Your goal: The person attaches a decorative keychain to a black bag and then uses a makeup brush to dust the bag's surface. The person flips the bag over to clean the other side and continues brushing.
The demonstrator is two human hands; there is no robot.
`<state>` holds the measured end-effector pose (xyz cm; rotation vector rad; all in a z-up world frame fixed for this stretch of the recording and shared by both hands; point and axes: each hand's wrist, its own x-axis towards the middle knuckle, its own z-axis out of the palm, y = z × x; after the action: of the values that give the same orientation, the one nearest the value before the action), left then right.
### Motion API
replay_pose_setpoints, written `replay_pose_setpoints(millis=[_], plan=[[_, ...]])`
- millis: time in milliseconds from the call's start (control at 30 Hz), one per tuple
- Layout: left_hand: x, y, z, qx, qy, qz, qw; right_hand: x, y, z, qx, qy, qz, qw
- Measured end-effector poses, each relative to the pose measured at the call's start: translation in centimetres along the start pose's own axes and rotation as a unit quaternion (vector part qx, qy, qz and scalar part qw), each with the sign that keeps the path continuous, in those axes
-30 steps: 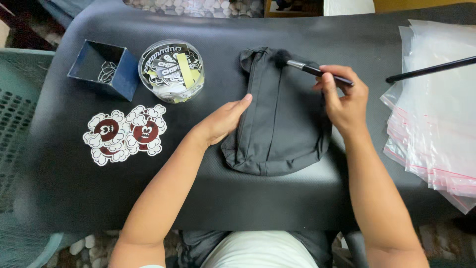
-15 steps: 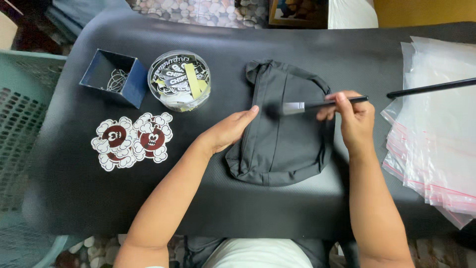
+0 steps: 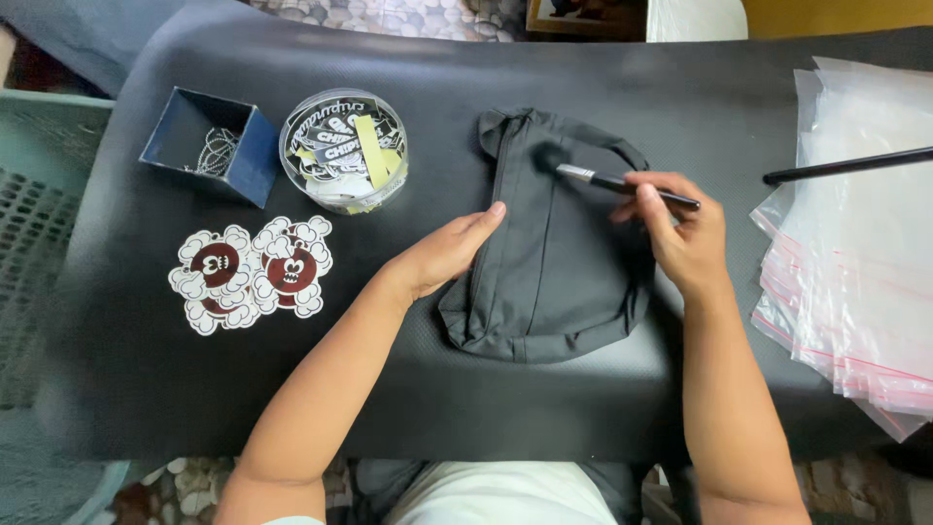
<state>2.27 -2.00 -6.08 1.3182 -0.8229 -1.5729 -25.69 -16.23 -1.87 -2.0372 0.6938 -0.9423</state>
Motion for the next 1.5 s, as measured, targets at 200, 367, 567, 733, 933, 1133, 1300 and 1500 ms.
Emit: replay_pose_setpoints(millis=[200,367,567,733,933,1133,1300,1500], plan=[[1.2,-1.4,-0.2,-0.024,0.002,0.002,1.000,-1.7,-0.4,-0.5,0.204,-0.122,0.053,0.970],[-3.9,5.8,2.3,0.095,0.024,-0.082,0.992,-1.0,-3.9,-2.3,-0.030,0.071,0.050,0.996],[-3.3,5.1,1.9,0.170,0.035,-0.118,0.978,-4.5,-5.9,-5.6,-0.023,-0.033,0.137,0.990],[-3.7,5.9,2.4,0.185,0.033,-0.122,0.975,-6.2,-7.8,-6.5,-0.176,0.133,0.077,0.972],[-4.2,4.3,2.5,0.218,0.039,-0.055,0.974,-8.1,-8.3,-6.2,-0.319,0.142,-0.061,0.935],[-5.9,4.8,4.4,0.327,0.133,0.022,0.935,-8.2,-7.2,-5.6,-0.150,0.223,-0.001,0.963],[-5.7,5.6,5.3,0.573,0.185,0.325,0.729,-9.7,-5.9,-5.5,-0.085,0.223,0.040,0.970],[2.6,4.3,9.0,0.599,0.029,0.469,0.648,-10.1,-7.9,-5.2,-0.118,0.203,0.033,0.971]])
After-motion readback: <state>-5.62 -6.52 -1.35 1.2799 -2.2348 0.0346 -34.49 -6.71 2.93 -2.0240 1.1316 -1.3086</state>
